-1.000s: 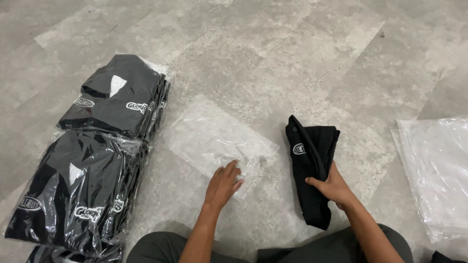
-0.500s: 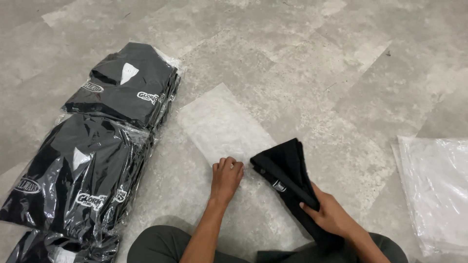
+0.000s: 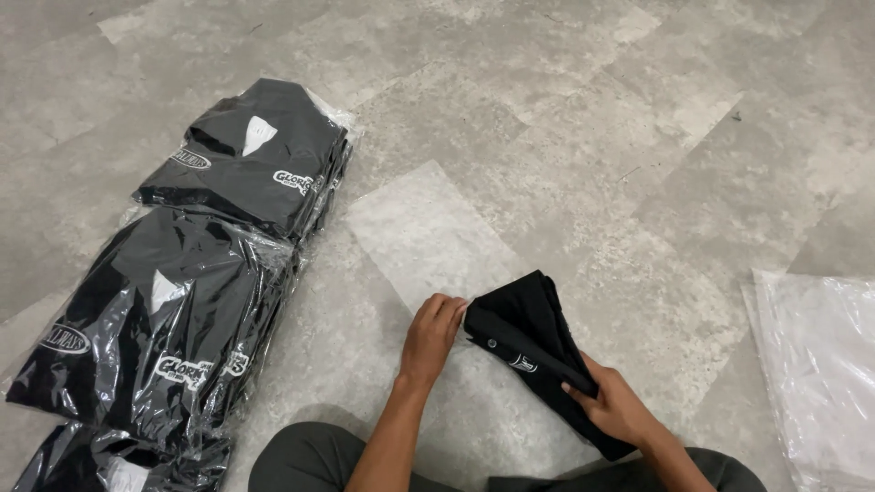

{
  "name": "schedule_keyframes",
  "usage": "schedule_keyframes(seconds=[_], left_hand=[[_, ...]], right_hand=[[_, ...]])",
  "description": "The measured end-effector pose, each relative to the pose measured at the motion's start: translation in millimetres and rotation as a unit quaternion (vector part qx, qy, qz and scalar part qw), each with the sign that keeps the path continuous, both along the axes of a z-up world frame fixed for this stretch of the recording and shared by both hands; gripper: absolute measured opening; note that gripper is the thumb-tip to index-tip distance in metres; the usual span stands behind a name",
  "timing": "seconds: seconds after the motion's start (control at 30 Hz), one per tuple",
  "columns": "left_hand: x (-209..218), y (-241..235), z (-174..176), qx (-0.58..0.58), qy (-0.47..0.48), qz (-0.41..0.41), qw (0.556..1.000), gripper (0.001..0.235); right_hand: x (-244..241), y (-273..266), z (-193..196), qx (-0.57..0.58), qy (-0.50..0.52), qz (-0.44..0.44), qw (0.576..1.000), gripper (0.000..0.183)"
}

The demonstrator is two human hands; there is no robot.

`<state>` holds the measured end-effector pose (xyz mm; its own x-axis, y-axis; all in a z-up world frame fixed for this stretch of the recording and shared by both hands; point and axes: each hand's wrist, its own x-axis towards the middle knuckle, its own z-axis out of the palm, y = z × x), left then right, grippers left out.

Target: The person sits on the floor and folds black shirts, then places each folded shirt into a clear plastic bag. They smooth the plastic around the shirt and stack the packaged items on the floor.

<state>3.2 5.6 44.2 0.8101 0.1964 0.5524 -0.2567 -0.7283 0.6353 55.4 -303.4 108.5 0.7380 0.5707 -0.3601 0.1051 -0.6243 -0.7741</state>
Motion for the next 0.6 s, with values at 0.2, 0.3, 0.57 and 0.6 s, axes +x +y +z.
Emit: schedule_keyframes(seconds=[0.2,0.3,0.57,0.6], left_hand=[[0,-6,4,-0.079,0.016,0.009,0.997,0.021],[0,-8,-8,-0.175,0.042,0.036,0.983,0.023],[-4,-22,11,-0.111,-0.018,0.011,0.994,0.020],[-5,-25,12,-0.109,-0.012,-0.002,0.994,0.021]], right_hand=[[-11,1,-9,-0.113,-0.093,0.028,0.989,0.067],[-19,-8,-26,-0.130,-0.186,0.074,0.971,0.094],[-37,7,-45,-0.378,-0.501,0.145,0.765,0.100],[-40,12,-42,-0.394,-0.548,0.142,0.724,0.098]])
